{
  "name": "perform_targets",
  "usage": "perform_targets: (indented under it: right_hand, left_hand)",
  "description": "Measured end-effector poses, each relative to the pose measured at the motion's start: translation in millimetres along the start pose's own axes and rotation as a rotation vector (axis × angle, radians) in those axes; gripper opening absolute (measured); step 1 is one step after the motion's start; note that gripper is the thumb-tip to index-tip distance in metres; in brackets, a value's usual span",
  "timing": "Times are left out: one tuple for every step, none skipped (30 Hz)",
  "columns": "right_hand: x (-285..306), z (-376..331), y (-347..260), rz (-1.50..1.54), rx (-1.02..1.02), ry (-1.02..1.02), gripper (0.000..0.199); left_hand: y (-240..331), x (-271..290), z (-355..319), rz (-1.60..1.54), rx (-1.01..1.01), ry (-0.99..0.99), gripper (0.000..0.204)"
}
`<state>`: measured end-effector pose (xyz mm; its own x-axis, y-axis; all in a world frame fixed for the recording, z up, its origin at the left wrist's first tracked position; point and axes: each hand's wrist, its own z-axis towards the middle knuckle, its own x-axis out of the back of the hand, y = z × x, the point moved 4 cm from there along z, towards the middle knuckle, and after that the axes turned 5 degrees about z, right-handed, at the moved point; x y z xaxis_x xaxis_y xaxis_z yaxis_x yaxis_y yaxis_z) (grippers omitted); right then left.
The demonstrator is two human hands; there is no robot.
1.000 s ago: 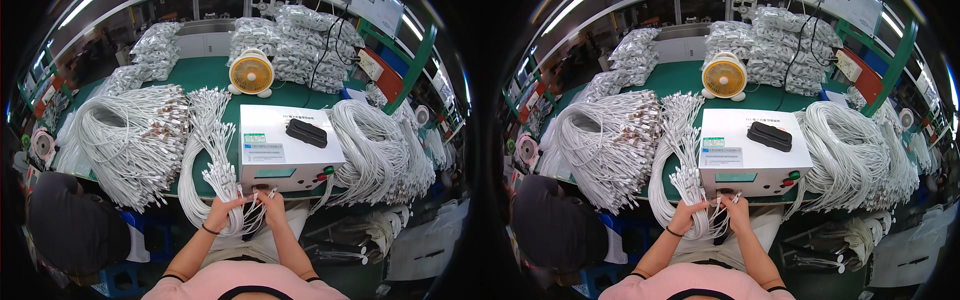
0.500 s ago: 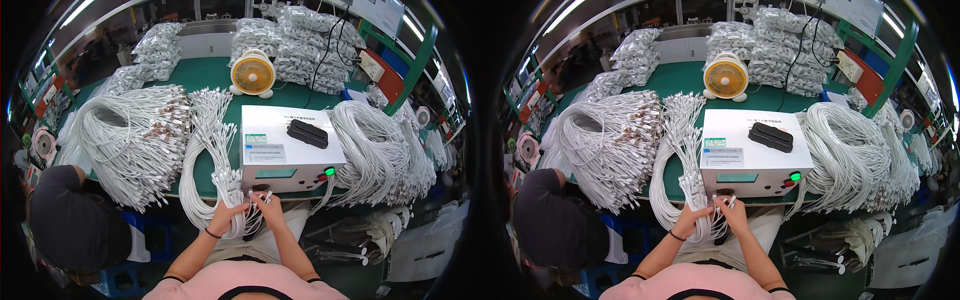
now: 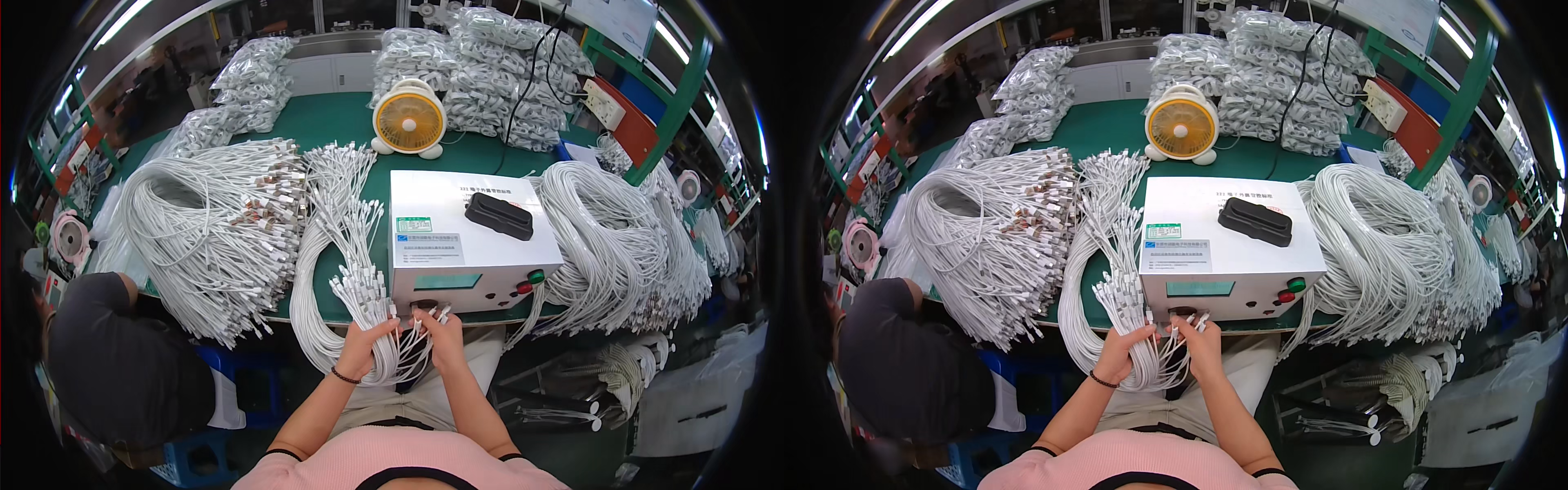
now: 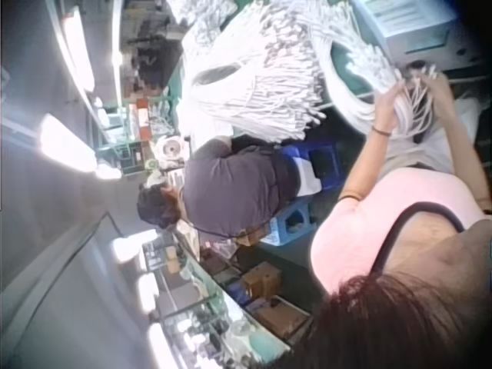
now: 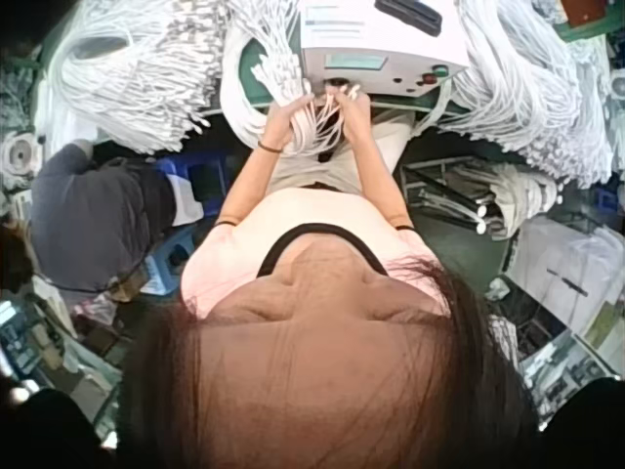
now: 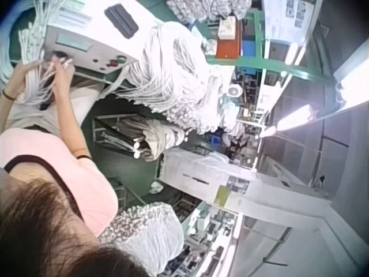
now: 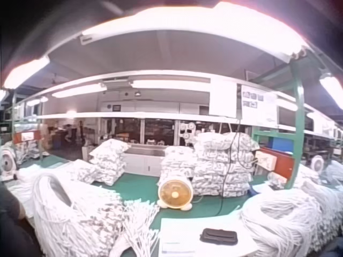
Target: The person holds a bundle of cables and inserts the cable connectors one by one into the port of a testing machine.
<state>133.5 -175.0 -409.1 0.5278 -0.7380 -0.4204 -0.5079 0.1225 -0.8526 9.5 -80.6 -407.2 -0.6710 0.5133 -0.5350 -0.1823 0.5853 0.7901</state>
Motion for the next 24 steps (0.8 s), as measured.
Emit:
perform_targets:
  right_hand:
    - [-0.4,-0.2,-0.5,0.011,0.002,-0.001,0.015]
    - [-0.3,-0.3,-1.5,0.011,0.003,-0.001,0.015]
    - [-0.1,-0.4,-2.8,-0.012,0.0,-0.006,0.015]
    - [0.2,-0.6,-4.3,-0.034,-0.002,-0.011,0.015]
    - [-0.4,-1.2,-4.7,-0.057,-0.006,-0.017,0.015]
    - [-1.3,-2.6,-5.2,-0.056,-0.007,-0.018,0.015]
    - [-4.6,-4.8,-4.6,-0.103,-0.036,-0.075,0.016]
    - [-7.8,-7.1,-3.4,-0.15,-0.066,-0.132,0.016]
    - [-10.7,-8.6,-1.3,-0.197,-0.095,-0.19,0.017]
    - [-10.1,-8.8,-0.4,-0.197,-0.095,-0.191,0.017]
    - [-7.4,-8.3,-0.4,-0.208,-0.044,-0.145,0.017]
    - [-4.5,-7.9,0.0,-0.218,0.007,-0.1,0.018]
    - [-1.8,-7.4,-0.1,-0.228,0.058,-0.054,0.018]
    - [-0.6,-6.9,1.6,-0.229,0.058,-0.055,0.018]
    - [0.9,-7.0,3.5,-0.201,0.066,-0.042,0.018]
    - [1.8,-7.4,4.2,-0.172,0.074,-0.029,0.018]
    - [3.0,-7.6,4.6,-0.143,0.083,-0.015,0.018]
    - [3.6,-7.6,5.2,-0.143,0.083,-0.014,0.018]
    - [3.7,-7.9,5.6,-0.135,0.064,-0.011,0.018]
    - [3.5,-7.6,5.8,-0.128,0.045,-0.009,0.017]
    - [2.5,-7.7,4.8,-0.12,0.027,-0.006,0.017]
    - [1.5,-6.8,2.4,-0.12,0.027,-0.005,0.017]
    - [0.3,-4.8,-0.1,-0.095,0.007,-0.007,0.017]
    - [-1.9,-3.2,-3.3,-0.07,-0.014,-0.009,0.017]
  left_hand:
    - [0.2,-0.3,-0.2,0.0,0.0,0.0,0.028]
    - [0.6,-0.8,-0.6,0.003,-0.002,0.001,0.028]
    - [1.0,-1.4,-0.9,0.005,-0.003,0.003,0.028]
    - [1.2,-1.9,-1.0,0.008,-0.004,0.004,0.028]
    - [-0.1,-0.7,-1.0,0.009,-0.004,0.005,0.028]
    - [-3.0,0.8,-0.9,0.058,-0.007,-0.016,0.028]
    - [-5.0,1.5,-1.3,0.108,-0.011,-0.037,0.028]
    - [-6.7,2.4,-1.8,0.157,-0.014,-0.057,0.028]
    - [-7.5,3.6,-2.7,0.157,-0.016,-0.054,0.028]
    - [-7.3,1.6,-3.9,0.133,-0.007,-0.06,0.028]
    - [-6.7,-0.3,-5.3,0.109,0.001,-0.065,0.028]
    - [-6.0,-1.8,-6.3,0.085,0.01,-0.07,0.028]
    - [-3.8,-1.8,-6.8,0.084,0.009,-0.07,0.028]
    - [-1.2,-0.7,-7.1,0.049,0.022,-0.066,0.026]
    - [1.2,1.3,-8.1,0.015,0.037,-0.061,0.025]
    - [2.0,2.4,-8.7,-0.019,0.051,-0.056,0.024]
    - [1.4,2.9,-8.6,-0.019,0.052,-0.056,0.024]
    - [0.9,3.5,-8.0,0.003,0.036,-0.058,0.024]
    - [0.3,3.9,-7.3,0.026,0.021,-0.061,0.024]
    - [0.4,4.0,-6.6,0.048,0.004,-0.064,0.023]
    - [0.8,3.2,-6.2,0.049,0.005,-0.065,0.023]
    - [1.1,3.0,-5.8,0.026,0.016,-0.044,0.024]
    - [1.7,2.6,-5.4,0.002,0.027,-0.023,0.026]
    - [1.9,2.6,-4.8,-0.021,0.038,-0.001,0.027]
